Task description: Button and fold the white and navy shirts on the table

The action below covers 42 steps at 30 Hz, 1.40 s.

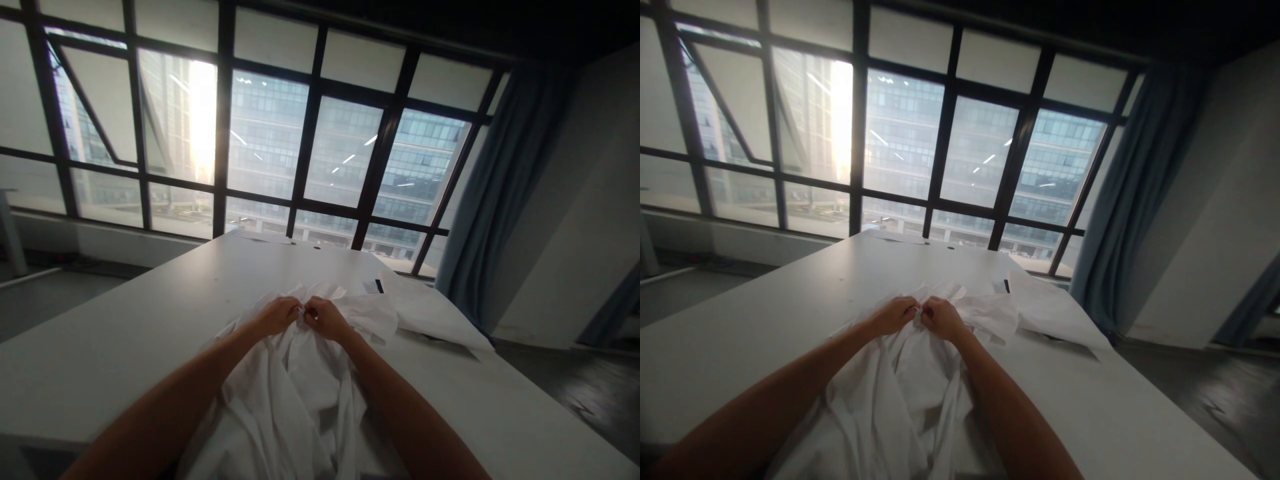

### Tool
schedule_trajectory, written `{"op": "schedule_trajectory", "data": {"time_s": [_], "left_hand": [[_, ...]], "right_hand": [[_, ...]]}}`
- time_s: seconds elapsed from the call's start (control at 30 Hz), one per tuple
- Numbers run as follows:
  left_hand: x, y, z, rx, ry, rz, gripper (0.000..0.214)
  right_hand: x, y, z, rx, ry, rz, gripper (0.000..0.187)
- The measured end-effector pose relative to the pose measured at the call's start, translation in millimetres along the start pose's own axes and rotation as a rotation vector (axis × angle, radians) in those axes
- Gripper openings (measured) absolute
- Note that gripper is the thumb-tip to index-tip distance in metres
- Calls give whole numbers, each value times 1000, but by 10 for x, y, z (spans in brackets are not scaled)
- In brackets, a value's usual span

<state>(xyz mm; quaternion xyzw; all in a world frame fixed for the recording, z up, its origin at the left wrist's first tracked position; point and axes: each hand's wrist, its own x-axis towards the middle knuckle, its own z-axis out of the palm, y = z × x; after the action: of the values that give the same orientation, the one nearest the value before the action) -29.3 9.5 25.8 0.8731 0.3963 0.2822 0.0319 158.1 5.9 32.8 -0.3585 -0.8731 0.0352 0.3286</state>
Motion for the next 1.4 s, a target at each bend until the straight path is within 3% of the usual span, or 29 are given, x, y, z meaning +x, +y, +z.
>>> {"op": "schedule_trajectory", "data": {"time_s": [0.27, 0.57, 0.87, 1.13, 1.27, 1.4], "left_hand": [[-33, 2, -21, -117, -4, -18, 22], [-30, -1, 52, 46, -11, -102, 23], [-51, 16, 14, 134, -32, -75, 21], [-92, 26, 12, 80, 6, 36, 19], [-72, -30, 47, -35, 9, 49, 17], [-45, -71, 74, -181, 33, 61, 21]], "right_hand": [[-17, 53, 93, 157, 54, 102, 8], [-40, 61, 113, 280, 33, 213, 14], [-33, 60, 108, 281, 18, 123, 12], [-10, 83, 106, 526, -21, 200, 21], [-6, 64, 104, 510, 6, 221, 18], [-4, 68, 103, 666, -42, 313, 23]]}}
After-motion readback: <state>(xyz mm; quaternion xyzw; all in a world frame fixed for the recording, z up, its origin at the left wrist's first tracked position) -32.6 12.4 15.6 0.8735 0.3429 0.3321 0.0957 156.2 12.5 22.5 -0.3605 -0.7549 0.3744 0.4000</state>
